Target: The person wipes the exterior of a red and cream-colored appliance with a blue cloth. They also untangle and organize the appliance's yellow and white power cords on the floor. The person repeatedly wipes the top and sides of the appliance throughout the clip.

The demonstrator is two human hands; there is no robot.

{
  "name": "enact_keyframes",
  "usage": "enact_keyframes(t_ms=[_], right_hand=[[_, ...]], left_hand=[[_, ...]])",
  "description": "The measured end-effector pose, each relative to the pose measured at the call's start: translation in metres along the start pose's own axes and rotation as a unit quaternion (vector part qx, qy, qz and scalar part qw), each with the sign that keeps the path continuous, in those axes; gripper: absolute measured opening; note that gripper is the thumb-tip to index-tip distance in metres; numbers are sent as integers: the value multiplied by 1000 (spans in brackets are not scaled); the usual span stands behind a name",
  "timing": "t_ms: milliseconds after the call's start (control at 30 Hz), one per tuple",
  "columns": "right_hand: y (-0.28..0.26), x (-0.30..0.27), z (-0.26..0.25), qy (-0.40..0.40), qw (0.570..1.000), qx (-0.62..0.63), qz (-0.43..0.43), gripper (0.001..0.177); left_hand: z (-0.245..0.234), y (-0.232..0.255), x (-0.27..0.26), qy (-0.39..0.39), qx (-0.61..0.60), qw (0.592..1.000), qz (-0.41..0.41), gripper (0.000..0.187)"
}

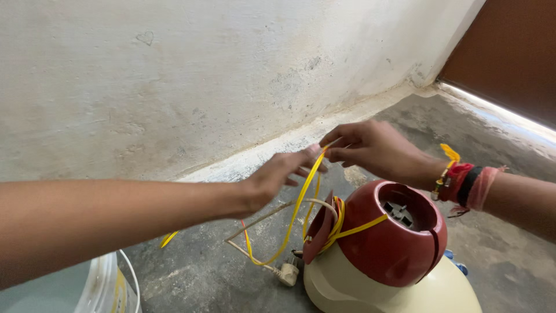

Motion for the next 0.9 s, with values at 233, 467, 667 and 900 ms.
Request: enact_keyframes(t_ms=[233, 467, 667, 900], right_hand=[[-29, -30, 31, 0, 992, -40, -122, 52], [-60, -82, 88, -205, 876, -335, -280, 24], [-69, -104, 84, -40, 803, -336, -490, 33], [-54, -92, 91, -130, 827, -372, -402, 30]], left_hand=[[-61, -52, 19, -32, -65, 987, -146, 86], [-102, -103, -40, 117, 452, 837, -286, 68], [22, -22, -81, 48, 413, 893, 172, 18], [67, -122, -48, -48, 398, 915, -48, 65]])
Point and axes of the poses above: each hand's wrist, its own x-axis towards the middle knuckle, its own z-axis out of the palm, y = z × x, the point moved 9 cm from there along x, towards the middle knuckle
